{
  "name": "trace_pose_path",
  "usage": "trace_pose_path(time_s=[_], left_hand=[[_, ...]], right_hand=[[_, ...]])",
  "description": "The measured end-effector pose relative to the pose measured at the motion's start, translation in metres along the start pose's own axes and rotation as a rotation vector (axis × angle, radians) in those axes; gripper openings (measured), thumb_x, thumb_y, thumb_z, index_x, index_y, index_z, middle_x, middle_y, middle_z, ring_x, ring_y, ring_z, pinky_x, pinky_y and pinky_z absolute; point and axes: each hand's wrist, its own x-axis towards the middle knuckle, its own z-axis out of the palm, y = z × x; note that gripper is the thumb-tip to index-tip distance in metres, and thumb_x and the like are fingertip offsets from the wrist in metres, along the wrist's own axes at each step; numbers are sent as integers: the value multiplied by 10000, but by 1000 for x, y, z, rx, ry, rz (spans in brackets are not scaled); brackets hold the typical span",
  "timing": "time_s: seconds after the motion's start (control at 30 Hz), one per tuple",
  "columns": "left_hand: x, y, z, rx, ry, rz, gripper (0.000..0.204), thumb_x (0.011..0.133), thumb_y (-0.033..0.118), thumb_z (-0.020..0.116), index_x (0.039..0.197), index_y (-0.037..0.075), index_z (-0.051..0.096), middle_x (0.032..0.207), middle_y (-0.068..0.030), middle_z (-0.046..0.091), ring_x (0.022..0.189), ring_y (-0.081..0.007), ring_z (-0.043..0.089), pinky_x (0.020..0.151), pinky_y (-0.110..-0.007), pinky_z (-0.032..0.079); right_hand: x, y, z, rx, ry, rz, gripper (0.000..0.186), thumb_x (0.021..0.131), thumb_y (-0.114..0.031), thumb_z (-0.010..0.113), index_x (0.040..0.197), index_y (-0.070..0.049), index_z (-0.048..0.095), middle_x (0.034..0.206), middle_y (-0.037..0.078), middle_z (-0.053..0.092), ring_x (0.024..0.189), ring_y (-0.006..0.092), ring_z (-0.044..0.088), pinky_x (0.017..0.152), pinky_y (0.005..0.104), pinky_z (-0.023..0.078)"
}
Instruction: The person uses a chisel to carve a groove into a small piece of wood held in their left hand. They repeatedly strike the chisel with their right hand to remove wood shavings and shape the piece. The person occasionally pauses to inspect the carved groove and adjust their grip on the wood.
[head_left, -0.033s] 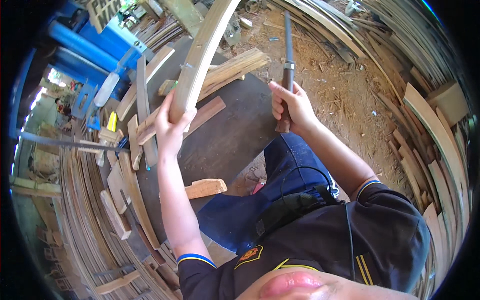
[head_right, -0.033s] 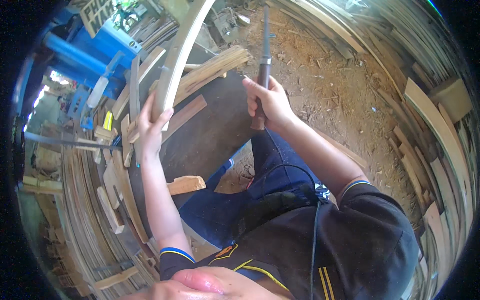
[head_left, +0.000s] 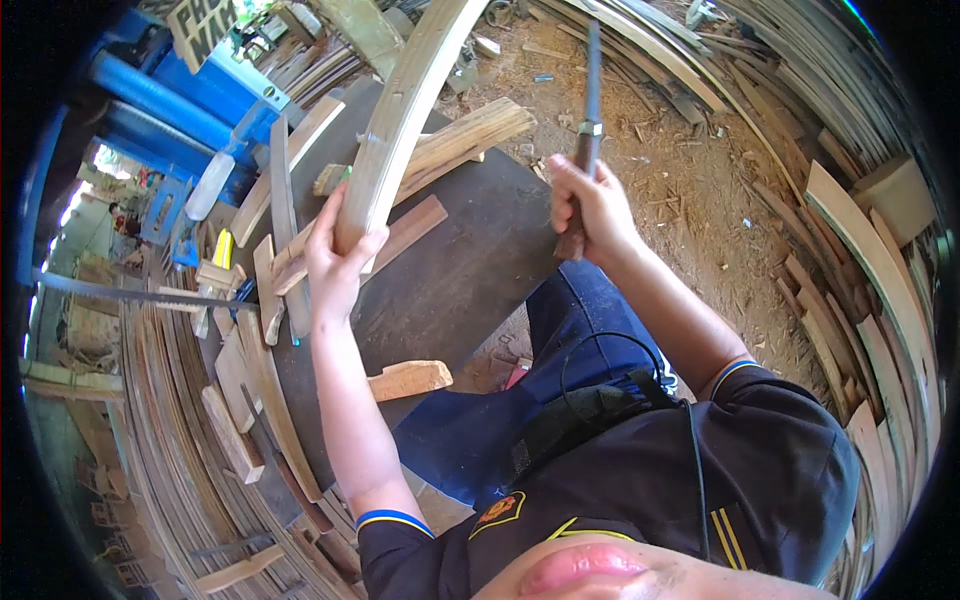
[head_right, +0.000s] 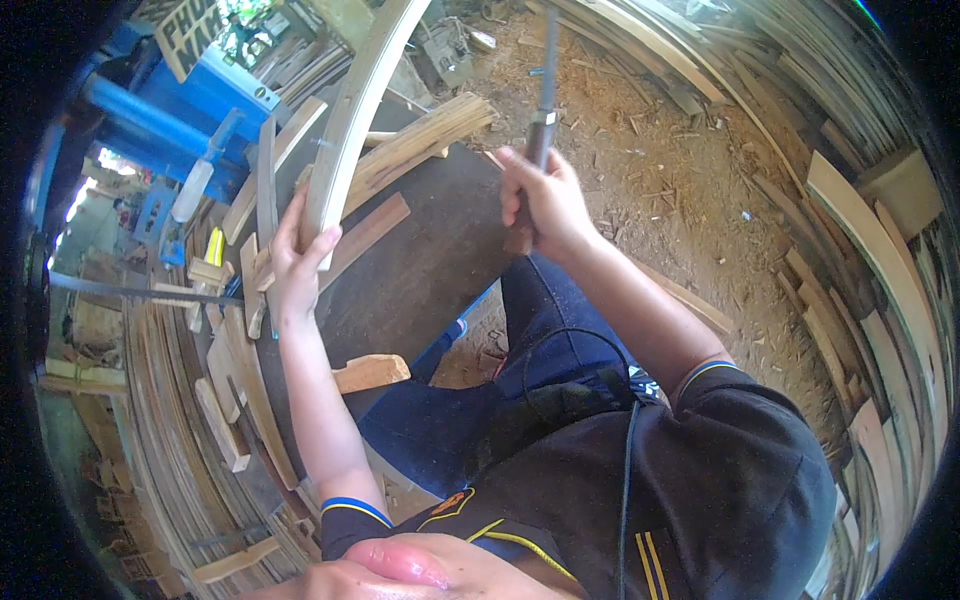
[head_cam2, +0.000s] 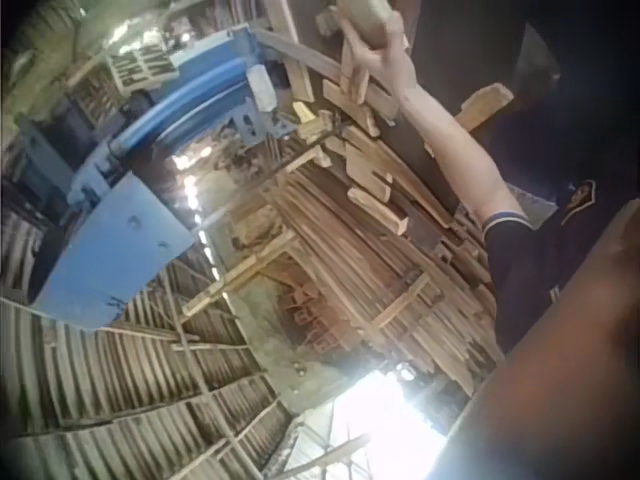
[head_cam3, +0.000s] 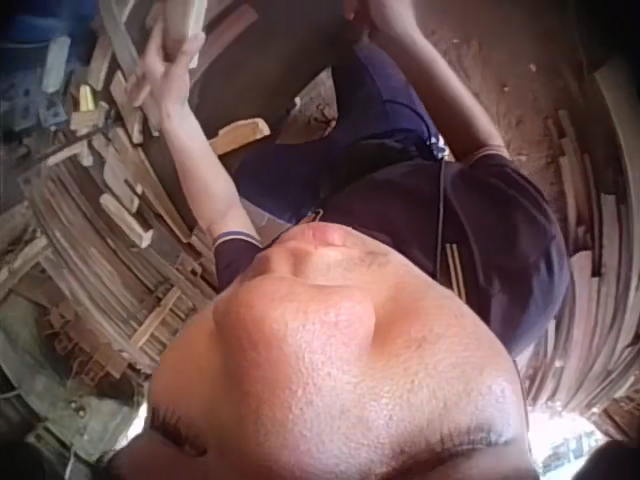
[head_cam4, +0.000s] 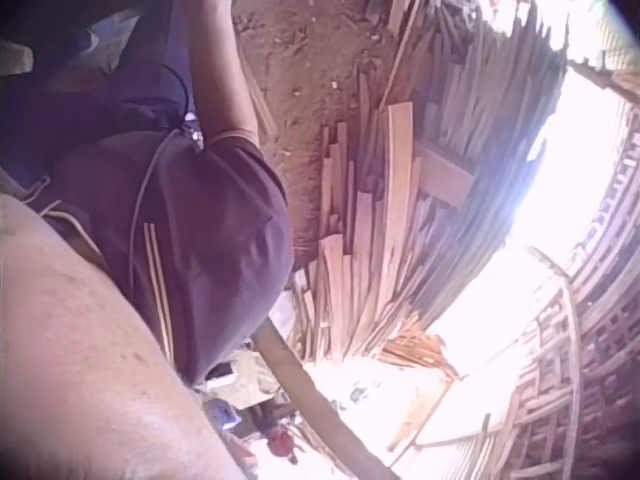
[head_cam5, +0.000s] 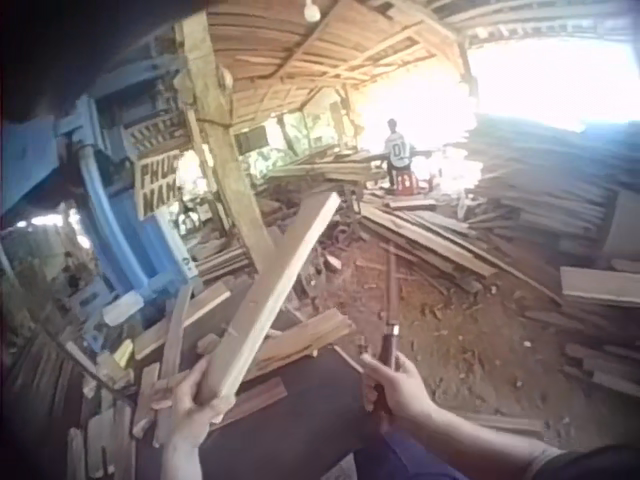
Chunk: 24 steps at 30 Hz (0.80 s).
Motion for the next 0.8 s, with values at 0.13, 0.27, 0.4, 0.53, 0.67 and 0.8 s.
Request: trace_pose_path(time_s=[0.13, 0.27, 0.4, 0.53, 0.67, 0.8], left_hand=[[-2, -9, -14, -158, -197, 27, 937, 658, 238, 874, 1459, -63, 493, 1362, -145, 619, 1288, -214, 563, 1143, -343, 353], [-5, 0, -13, -107, -433, -92, 969, 559, 193, 918, 1421, -50, 547, 1369, -104, 622, 1284, -194, 566, 1143, -329, 350], [-3, -2, -3, -6, -624, -108, 907, 564, 174, 920, 1392, -6, 596, 1385, -79, 626, 1259, -157, 573, 1115, -311, 388], [-5, 1, -4, 18, -610, -120, 932, 535, 201, 915, 1392, 8, 605, 1338, -74, 650, 1230, -151, 582, 1108, -313, 387], [-3, 7, -13, 52, -673, -144, 895, 548, 145, 914, 1381, 11, 615, 1364, -71, 653, 1247, -150, 581, 1125, -315, 389], [-4, 0, -22, 143, -612, -39, 833, 564, 104, 907, 1355, 60, 648, 1367, -70, 654, 1273, -166, 572, 1141, -337, 383]], right_hand=[[11, -54, -47, 108, 224, -117, 283, 980, -351, 683, 915, -124, 528, 715, 28, 583, 547, 117, 528, 470, 263, 419], [3, -113, -99, 60, 116, -191, 345, 1000, -420, 650, 989, -95, 536, 839, 67, 645, 581, 71, 562, 392, 169, 395], [-25, -141, -120, -200, 162, -88, 454, 961, -489, 675, 1016, -56, 553, 804, 49, 631, 482, 80, 536, 365, 172, 387], [-37, -140, -133, -420, 9, 85, 447, 905, -336, 762, 1091, 9, 547, 845, 119, 661, 468, 91, 540, 383, 177, 423], [-36, -122, -124, -349, 4, 88, 458, 842, -210, 781, 1135, 47, 541, 828, 157, 654, 494, 118, 582, 403, 182, 443], [-40, -119, -110, -458, 44, 104, 412, 849, -213, 755, 1122, 32, 568, 822, 121, 651, 513, 119, 586, 394, 191, 442]])
